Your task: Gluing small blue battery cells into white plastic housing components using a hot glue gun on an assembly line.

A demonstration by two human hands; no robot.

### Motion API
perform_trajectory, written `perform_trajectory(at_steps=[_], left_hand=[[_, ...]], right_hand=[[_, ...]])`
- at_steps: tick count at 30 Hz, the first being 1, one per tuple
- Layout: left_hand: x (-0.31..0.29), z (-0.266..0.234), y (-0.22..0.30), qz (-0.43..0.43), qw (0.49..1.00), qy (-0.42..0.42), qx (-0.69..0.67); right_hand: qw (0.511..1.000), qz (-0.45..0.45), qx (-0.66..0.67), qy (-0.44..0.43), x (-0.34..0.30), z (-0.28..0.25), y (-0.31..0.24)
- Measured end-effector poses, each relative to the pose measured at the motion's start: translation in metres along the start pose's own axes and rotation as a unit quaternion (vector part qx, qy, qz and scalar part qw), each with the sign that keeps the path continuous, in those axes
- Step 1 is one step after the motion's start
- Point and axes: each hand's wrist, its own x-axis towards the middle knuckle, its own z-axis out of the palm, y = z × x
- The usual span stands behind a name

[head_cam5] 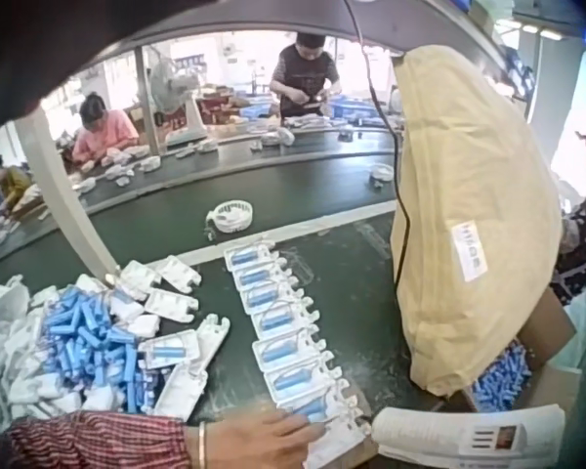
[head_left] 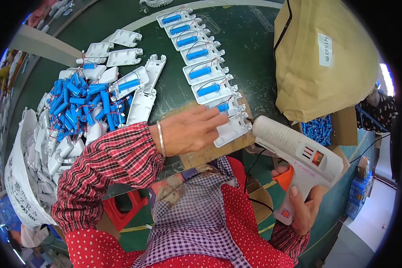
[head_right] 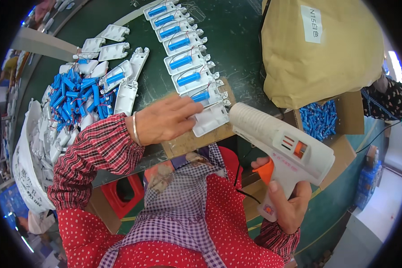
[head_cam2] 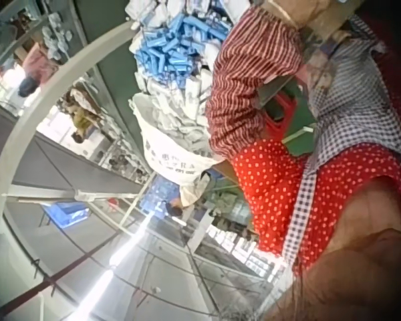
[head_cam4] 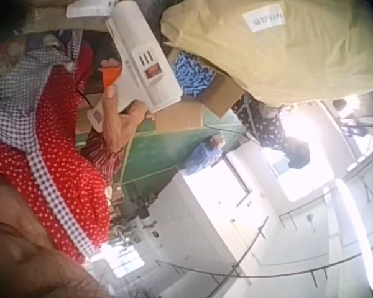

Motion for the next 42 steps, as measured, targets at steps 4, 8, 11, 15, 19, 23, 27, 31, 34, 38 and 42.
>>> perform_trajectory(at_steps=[4, 8, 11, 15, 19, 23, 27, 31, 34, 38, 42], left_hand=[[-0.01, 0.003, 0.0, -0.068, 0.997, 0.036, -0.03], [-0.017, 0.006, 0.002, -0.124, 0.981, 0.107, -0.104], [-0.016, 0.01, 0.005, -0.133, 0.977, 0.116, -0.121], [-0.014, 0.014, 0.008, -0.132, 0.979, 0.116, -0.107], [-0.014, 0.018, 0.007, -0.133, 0.977, 0.125, -0.105], [-0.015, 0.017, 0.008, -0.133, 0.976, 0.13, -0.111], [-0.014, 0.017, 0.007, -0.139, 0.975, 0.136, -0.109], [-0.014, 0.014, 0.006, -0.134, 0.975, 0.131, -0.117], [-0.013, 0.014, 0.006, -0.136, 0.976, 0.121, -0.116], [-0.012, 0.012, 0.005, -0.137, 0.977, 0.119, -0.109], [-0.012, 0.011, 0.006, -0.142, 0.978, 0.114, -0.104]], right_hand=[[0.996, 0.049, -0.043, -0.053, 0.002, -0.002, 0.0], [0.989, 0.077, -0.085, -0.089, 0.009, 0.006, -0.004], [0.977, 0.106, -0.127, -0.131, 0.013, 0.007, -0.003], [0.971, 0.103, -0.175, -0.128, 0.012, 0.014, -0.004], [0.961, 0.154, -0.202, -0.107, 0.01, 0.011, -0.009], [0.959, 0.16, -0.21, -0.099, 0.009, 0.015, -0.009], [0.963, 0.125, -0.218, -0.098, 0.007, 0.012, -0.006], [0.972, 0.128, -0.18, -0.074, 0.004, 0.006, -0.002], [0.983, 0.119, -0.14, -0.031, 0.005, 0.004, -0.001], [0.983, 0.107, -0.149, -0.021, 0.008, -0.002, 0.003], [0.976, 0.114, -0.179, -0.043, 0.009, -0.004, 0.004]])
